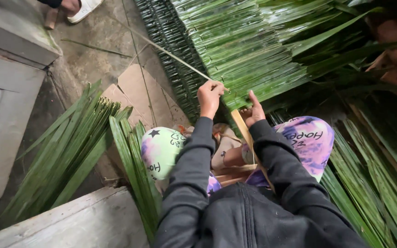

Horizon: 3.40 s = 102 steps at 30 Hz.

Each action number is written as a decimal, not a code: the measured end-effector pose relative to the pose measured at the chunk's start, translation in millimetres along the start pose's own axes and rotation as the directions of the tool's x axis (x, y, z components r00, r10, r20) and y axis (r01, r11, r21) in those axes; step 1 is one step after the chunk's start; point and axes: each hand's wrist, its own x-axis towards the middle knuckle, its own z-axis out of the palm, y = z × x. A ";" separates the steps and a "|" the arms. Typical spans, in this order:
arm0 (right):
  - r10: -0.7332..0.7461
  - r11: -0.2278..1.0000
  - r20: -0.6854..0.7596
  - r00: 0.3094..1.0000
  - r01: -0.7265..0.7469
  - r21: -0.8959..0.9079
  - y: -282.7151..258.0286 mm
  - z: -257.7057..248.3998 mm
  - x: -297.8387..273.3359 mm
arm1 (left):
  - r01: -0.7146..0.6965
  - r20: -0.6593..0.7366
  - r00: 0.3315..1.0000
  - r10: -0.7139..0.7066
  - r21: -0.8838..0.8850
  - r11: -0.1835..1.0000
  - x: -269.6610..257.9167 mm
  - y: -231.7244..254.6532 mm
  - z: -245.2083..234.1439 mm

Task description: Weaving palm leaves onto a wooden frame to create a thatched panel

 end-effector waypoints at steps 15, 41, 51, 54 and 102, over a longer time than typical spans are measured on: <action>-0.062 0.996 0.079 0.995 0.067 -0.056 1.3 -3.2 28.0 | -0.008 0.056 0.998 0.001 0.127 0.992 20.4 -21.7 17.0; -0.044 0.994 0.093 0.995 0.053 -0.092 -6.7 3.8 8.6 | 0.257 0.226 0.962 -0.156 -0.539 0.803 -31.5 88.8 -27.5; -0.048 0.995 0.109 0.993 0.057 -0.077 -8.2 17.2 -9.8 | 0.068 0.309 0.948 0.077 -0.432 0.899 -133.4 191.1 -68.1; -0.036 0.999 0.083 0.996 0.039 -0.038 -8.2 15.2 -7.7 | 0.110 0.320 0.944 0.076 -0.524 0.845 -145.1 187.6 -71.4; -0.286 0.913 -0.099 0.953 0.240 -0.331 -0.6 15.6 15.1 | -0.582 0.251 0.808 0.534 0.484 0.653 10.7 -43.4 26.8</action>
